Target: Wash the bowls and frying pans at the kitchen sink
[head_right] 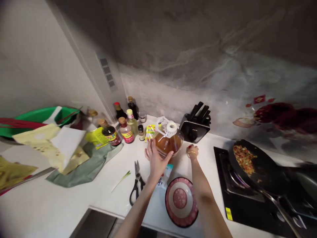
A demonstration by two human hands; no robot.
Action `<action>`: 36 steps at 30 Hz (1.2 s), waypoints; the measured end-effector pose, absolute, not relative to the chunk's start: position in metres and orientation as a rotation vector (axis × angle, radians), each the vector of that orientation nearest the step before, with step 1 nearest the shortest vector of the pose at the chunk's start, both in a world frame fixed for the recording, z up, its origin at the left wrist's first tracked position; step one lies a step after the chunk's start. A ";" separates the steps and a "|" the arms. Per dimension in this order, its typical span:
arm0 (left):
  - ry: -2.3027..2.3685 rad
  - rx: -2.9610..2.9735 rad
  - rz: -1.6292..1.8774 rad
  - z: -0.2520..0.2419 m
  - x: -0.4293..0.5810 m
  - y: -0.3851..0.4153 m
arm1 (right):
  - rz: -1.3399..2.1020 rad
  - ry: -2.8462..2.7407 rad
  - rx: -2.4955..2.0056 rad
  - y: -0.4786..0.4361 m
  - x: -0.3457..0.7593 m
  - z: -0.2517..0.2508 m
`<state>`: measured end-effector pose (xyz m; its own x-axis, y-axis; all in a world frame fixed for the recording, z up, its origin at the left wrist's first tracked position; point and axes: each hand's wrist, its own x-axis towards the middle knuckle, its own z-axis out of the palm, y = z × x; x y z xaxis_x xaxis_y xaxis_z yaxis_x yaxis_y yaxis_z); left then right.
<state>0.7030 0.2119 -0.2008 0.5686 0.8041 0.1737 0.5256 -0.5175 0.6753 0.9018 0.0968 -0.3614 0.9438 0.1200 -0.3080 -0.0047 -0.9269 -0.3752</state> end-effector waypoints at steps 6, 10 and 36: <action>1.111 2.279 0.615 -0.182 0.718 0.221 | 0.370 -0.293 -2.428 0.105 0.919 -0.291; 1.085 2.298 0.533 -0.174 0.720 0.231 | 0.297 -0.903 -1.952 0.127 0.912 -0.176; 1.013 2.352 0.496 -0.171 0.720 0.241 | 0.776 -1.579 -2.017 0.191 0.922 -0.063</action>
<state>0.7199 0.2408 -0.1706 0.6520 0.7484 0.1214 0.5552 -0.5804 0.5958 0.9218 0.1908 -0.0627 0.1816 0.9721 -0.1487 0.7119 -0.2343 -0.6621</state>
